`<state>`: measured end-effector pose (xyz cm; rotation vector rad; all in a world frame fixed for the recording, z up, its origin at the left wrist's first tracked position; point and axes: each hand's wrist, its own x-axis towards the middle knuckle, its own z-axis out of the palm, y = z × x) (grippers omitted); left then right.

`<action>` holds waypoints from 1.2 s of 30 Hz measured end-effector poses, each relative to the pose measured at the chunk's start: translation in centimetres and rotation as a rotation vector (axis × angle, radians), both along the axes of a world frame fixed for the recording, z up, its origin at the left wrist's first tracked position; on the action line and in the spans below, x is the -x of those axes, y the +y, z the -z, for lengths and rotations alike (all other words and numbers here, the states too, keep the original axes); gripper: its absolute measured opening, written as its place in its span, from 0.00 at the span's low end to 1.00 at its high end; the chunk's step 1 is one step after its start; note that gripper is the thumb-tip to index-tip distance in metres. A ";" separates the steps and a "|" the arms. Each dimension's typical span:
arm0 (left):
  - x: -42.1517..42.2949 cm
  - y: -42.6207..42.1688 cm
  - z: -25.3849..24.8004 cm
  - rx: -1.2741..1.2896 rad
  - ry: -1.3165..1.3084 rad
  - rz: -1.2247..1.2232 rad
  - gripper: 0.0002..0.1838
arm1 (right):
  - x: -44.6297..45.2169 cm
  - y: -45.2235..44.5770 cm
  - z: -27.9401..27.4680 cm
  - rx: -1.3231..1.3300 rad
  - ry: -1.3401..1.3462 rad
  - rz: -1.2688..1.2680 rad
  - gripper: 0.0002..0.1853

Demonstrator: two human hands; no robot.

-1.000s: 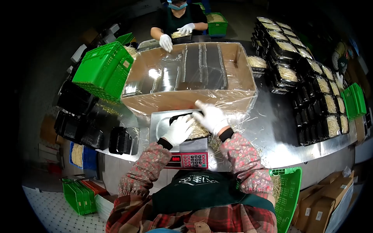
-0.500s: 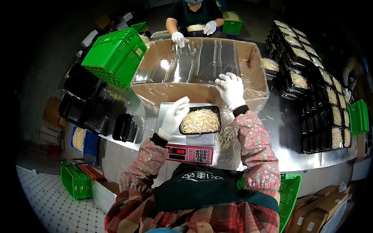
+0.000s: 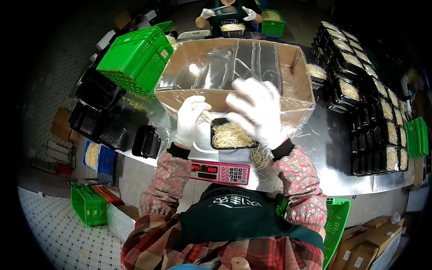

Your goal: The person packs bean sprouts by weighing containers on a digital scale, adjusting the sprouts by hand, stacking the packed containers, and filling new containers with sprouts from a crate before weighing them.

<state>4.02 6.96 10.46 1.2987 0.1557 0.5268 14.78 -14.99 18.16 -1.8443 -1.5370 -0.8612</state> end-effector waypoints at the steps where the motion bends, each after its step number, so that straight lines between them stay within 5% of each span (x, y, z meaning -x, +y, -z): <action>1: 0.5 0.0 0.1 0.010 0.002 0.058 0.10 | -0.3 -0.7 0.1 -0.088 0.128 0.049 0.26; 3: 1.6 -0.4 0.1 -0.122 0.068 0.220 0.10 | -1.2 -1.7 1.5 -0.231 0.342 0.040 0.30; 4: 2.0 -1.2 -0.1 -0.131 0.105 0.296 0.10 | -1.8 -2.3 3.3 -0.201 0.721 -0.095 0.28; 6: 2.2 -2.9 -0.3 -0.331 0.185 0.191 0.09 | -3.2 -3.7 7.7 -0.068 0.857 -0.030 0.24; 8: 1.4 -2.9 3.6 -0.232 0.180 0.197 0.10 | -4.0 -4.9 10.3 0.108 1.313 0.112 0.19; 12: 0.0 -2.5 6.5 -0.707 0.370 -0.042 0.13 | -5.1 -2.7 17.1 0.245 0.987 0.272 0.20; 14: -1.1 -0.5 10.7 -1.023 0.328 -0.403 0.14 | -4.6 -0.6 17.6 0.265 0.837 0.325 0.21; 16: -0.8 0.7 13.1 -1.078 0.377 -0.469 0.14 | -5.3 0.5 19.0 0.316 0.848 0.352 0.21; 18: -1.4 2.7 17.5 -0.722 0.394 -0.297 0.12 | -5.8 0.6 19.6 0.276 1.161 0.263 0.22; 20: -0.6 1.8 14.4 -0.727 0.346 -0.292 0.11 | -7.1 0.9 22.7 0.204 1.239 0.216 0.20; 23: -0.8 2.5 15.8 0.134 0.285 -0.013 0.10 | -7.5 1.3 23.9 -0.057 1.668 0.010 0.12; 28: -1.4 3.5 18.9 0.227 0.176 0.008 0.11 | -7.3 1.6 25.1 -0.186 1.710 -0.060 0.10; 30: -0.6 2.6 16.6 -0.036 0.339 -0.086 0.11 | -7.7 1.3 25.5 -0.101 1.636 0.001 0.11; 33: 2.5 -0.7 8.5 0.190 0.446 -0.017 0.14 | -5.4 -1.5 18.4 0.189 1.648 0.220 0.20; 36: 5.7 -1.1 9.9 0.326 0.635 0.200 0.14 | -2.8 -4.6 18.0 0.270 1.885 -0.002 0.22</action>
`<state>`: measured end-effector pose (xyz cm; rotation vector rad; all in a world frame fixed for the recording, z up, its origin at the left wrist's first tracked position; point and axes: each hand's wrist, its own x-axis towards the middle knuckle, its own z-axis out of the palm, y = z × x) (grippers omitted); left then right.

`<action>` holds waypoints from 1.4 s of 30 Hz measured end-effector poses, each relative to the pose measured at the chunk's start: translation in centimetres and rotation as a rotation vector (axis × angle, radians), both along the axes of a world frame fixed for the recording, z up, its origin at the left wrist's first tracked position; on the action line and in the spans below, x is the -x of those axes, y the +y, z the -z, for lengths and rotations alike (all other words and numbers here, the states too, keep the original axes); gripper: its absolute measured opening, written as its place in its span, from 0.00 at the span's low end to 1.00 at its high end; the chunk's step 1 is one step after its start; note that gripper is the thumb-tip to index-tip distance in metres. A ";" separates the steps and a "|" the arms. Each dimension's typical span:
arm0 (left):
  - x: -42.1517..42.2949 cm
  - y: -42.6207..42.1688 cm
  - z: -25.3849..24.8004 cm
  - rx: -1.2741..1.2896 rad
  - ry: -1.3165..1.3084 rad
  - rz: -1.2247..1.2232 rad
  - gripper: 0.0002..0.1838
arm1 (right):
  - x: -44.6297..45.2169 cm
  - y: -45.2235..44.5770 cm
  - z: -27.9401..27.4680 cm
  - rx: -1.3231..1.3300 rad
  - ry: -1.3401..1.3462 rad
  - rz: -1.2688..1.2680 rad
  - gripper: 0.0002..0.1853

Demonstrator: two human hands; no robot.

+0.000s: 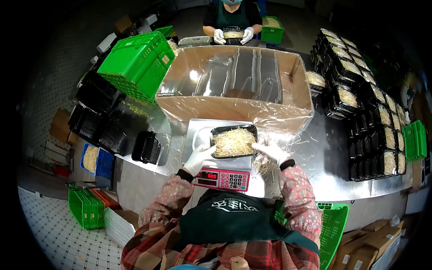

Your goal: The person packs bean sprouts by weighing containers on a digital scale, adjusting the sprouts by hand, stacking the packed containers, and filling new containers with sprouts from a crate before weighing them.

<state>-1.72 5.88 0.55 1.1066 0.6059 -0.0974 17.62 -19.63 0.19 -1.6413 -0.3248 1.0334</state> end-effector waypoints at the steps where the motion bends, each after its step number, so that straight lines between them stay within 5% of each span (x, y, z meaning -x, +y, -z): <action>1: 0.6 -0.3 1.6 0.072 -0.022 -0.061 0.12 | 0.9 -0.8 0.9 -0.100 0.144 0.015 0.20; 4: 0.7 -0.6 2.8 0.217 -0.107 -0.203 0.08 | 1.9 -0.5 3.7 -0.201 0.311 0.089 0.12; 10: -0.8 1.2 5.0 0.042 -0.140 -0.191 0.07 | 3.6 2.0 5.3 -0.370 0.325 0.314 0.13; 12: -1.3 0.4 4.1 -0.077 -0.103 -0.361 0.09 | 3.7 1.9 2.6 -0.328 0.300 0.296 0.10; 13: -1.1 -0.1 3.0 -0.110 -0.076 -0.350 0.10 | 3.2 1.8 0.5 -0.055 0.037 0.128 0.10; 15: 0.0 -0.4 2.3 0.032 0.030 -0.272 0.18 | 1.5 1.5 -0.3 0.326 -0.895 -0.135 0.24; 16: 0.6 -0.7 2.1 0.147 0.101 -0.258 0.21 | 1.1 2.6 -3.5 0.508 -1.011 -0.158 0.28; 18: 0.9 -3.1 2.4 0.174 0.074 -0.110 0.30 | 2.0 6.2 -7.7 0.444 -0.897 -0.084 0.27; 22: -1.6 -5.5 4.9 0.403 -0.041 -0.016 0.32 | 2.8 14.9 -1.2 0.062 -1.622 -0.035 0.31; 25: -1.9 -5.2 6.6 0.454 -0.194 -0.101 0.24 | 3.2 16.0 -0.3 0.263 -1.433 -0.187 0.36; 28: -2.1 -5.5 5.4 0.297 -0.076 -0.134 0.26 | 3.0 15.9 -0.7 0.336 -1.306 -0.217 0.37; 34: -0.2 -5.3 5.2 -0.035 0.006 -0.156 0.26 | -1.6 8.8 -1.2 0.044 -0.953 -0.402 0.27; 38: 0.1 -6.4 3.6 -0.116 0.045 0.066 0.24 | -0.3 1.5 4.0 -0.068 -0.326 -0.171 0.19; 42: -0.5 -8.6 1.4 -0.051 0.038 0.224 0.28 | -0.1 -9.7 4.1 -0.116 -0.167 0.192 0.18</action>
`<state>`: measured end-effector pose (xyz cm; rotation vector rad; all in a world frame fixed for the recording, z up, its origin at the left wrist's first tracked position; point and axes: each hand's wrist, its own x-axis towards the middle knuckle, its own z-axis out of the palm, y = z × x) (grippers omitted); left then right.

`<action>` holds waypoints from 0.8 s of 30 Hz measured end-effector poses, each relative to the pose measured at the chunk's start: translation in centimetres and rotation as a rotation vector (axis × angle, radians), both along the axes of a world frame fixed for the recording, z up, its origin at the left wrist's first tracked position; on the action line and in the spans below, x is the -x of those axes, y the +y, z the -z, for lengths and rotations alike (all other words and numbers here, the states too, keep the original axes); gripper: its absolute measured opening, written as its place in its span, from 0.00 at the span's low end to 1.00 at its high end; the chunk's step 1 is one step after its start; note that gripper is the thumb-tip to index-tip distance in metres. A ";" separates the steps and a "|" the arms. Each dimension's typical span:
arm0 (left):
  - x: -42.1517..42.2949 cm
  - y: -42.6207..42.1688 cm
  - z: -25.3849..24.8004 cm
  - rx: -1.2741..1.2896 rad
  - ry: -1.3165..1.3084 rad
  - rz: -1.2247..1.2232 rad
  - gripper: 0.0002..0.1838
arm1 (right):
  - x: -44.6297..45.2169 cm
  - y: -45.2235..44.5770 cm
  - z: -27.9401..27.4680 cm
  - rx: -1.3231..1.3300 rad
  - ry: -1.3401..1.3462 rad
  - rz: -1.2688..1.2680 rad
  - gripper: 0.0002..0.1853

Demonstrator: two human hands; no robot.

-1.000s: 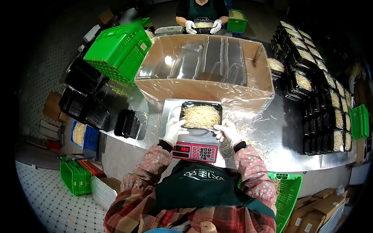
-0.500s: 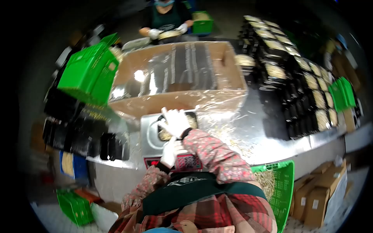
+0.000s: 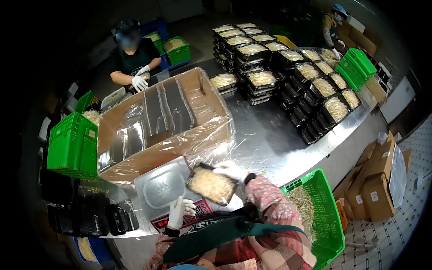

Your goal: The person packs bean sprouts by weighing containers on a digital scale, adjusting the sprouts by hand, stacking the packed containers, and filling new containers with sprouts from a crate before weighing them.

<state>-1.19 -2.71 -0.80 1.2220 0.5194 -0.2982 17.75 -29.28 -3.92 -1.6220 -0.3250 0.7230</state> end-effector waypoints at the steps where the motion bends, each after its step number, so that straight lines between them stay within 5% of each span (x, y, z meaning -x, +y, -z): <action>1: -0.4 -0.3 -0.5 -0.026 0.007 -0.002 0.28 | -1.1 -3.3 1.1 -0.006 -0.091 0.132 0.15; 5: -1.7 -1.6 -2.7 -0.128 0.008 0.008 0.23 | -8.5 -12.8 6.5 -0.256 -0.201 1.082 0.12; 9: -2.5 -3.1 -4.0 -0.216 0.026 -0.015 0.18 | -20.9 -18.7 12.6 -0.325 -0.219 1.576 0.18; 10: -2.6 -3.3 -4.1 -0.223 0.032 -0.028 0.18 | -22.1 -18.5 10.5 -0.422 0.006 1.579 0.22; 14: -1.9 -2.7 -3.6 -0.320 0.064 -0.126 0.16 | -29.7 -20.8 16.3 -0.551 -0.027 1.586 0.25; 18: 0.2 -0.1 -1.9 -0.343 -0.060 -0.416 0.13 | -25.8 -19.7 11.2 -0.335 0.086 1.584 0.26; 20: 1.3 3.7 1.0 -0.976 -0.182 -0.400 0.18 | -24.5 -21.7 16.8 0.131 -0.482 1.594 0.24; 22: 0.6 7.6 1.5 -1.494 -0.184 -0.289 0.29 | -18.3 -20.9 13.6 0.635 -0.720 1.384 0.23; 24: -1.7 10.0 0.4 -1.634 0.122 -0.194 0.37 | -14.6 -20.5 12.8 0.939 -0.646 0.955 0.26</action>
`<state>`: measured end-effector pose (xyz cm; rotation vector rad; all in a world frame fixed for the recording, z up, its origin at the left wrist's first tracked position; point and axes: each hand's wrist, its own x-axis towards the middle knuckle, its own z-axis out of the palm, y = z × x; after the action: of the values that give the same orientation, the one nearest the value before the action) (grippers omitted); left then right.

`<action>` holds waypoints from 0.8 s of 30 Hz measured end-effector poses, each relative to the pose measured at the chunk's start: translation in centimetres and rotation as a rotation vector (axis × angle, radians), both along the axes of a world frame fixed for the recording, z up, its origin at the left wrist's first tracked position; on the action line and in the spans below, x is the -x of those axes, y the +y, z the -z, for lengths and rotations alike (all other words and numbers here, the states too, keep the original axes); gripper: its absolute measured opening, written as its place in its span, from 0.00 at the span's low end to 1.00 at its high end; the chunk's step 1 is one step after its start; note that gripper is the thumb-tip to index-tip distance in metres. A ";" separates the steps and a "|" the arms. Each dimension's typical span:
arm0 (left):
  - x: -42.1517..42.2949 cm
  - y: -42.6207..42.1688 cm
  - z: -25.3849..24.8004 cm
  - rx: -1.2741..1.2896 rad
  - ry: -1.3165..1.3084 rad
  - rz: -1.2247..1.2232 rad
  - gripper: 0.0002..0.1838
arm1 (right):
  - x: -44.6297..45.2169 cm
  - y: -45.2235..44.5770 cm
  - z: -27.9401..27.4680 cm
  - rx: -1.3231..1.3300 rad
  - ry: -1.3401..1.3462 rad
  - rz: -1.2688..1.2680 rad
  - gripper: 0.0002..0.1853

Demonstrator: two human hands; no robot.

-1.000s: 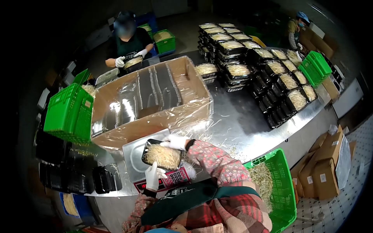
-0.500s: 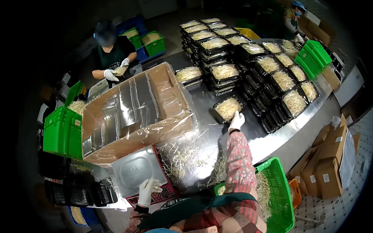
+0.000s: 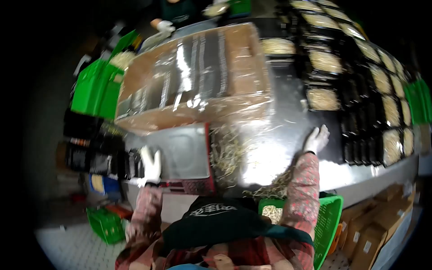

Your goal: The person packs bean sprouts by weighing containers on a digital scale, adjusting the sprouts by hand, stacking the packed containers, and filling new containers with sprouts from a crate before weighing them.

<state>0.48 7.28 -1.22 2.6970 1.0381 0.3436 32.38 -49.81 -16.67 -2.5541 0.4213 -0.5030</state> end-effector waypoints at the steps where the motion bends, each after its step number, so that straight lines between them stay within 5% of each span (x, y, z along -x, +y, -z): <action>1: -1.7 0.1 -0.5 -0.052 0.138 -0.010 0.40 | 1.2 1.4 0.5 0.097 0.070 -0.095 0.28; 3: -4.4 1.8 7.4 -0.339 -0.020 0.050 0.41 | 3.3 5.5 0.2 0.166 0.181 -0.317 0.31; 7: -10.9 -11.5 2.3 0.060 -0.033 0.657 0.39 | 7.3 13.0 -1.4 0.235 0.326 -0.683 0.32; 8: -10.2 -14.4 -0.4 -0.087 0.074 0.825 0.38 | 8.1 13.5 -0.6 0.195 0.300 -0.753 0.32; 9: -9.2 -15.5 4.6 -0.188 -0.241 1.037 0.37 | 8.8 13.5 -0.6 0.133 0.282 -0.822 0.31; 10: -8.6 -17.8 7.9 0.100 -0.338 1.158 0.36 | 9.4 13.4 -0.9 0.066 0.263 -0.901 0.31; 12: -5.8 -19.7 2.3 0.180 -0.255 1.438 0.35 | 10.2 12.6 0.1 0.085 0.237 -1.014 0.29; 15: -1.4 -11.3 0.5 0.209 -0.433 1.060 0.35 | 12.1 11.6 -1.9 0.008 0.159 -1.022 0.29; 18: 3.7 0.6 -1.3 0.438 -0.432 0.180 0.33 | 13.8 10.8 -1.7 -0.289 0.009 -0.794 0.28; 19: 5.7 5.4 1.6 -0.107 -0.390 -0.024 0.37 | 14.3 11.0 -1.8 -0.382 0.019 -0.749 0.28; 22: 12.6 17.0 7.0 -0.387 -0.183 -0.545 0.41 | 16.0 12.6 -3.0 -0.468 0.063 -0.701 0.29; 24: 16.6 22.1 7.6 0.247 0.166 -0.465 0.34 | 17.5 15.2 -5.9 -0.497 0.089 -0.766 0.29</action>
<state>-16.14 29.34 -8.84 2.2763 1.6389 0.0584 14.89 -34.64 -10.74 -2.0370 -0.3689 0.0098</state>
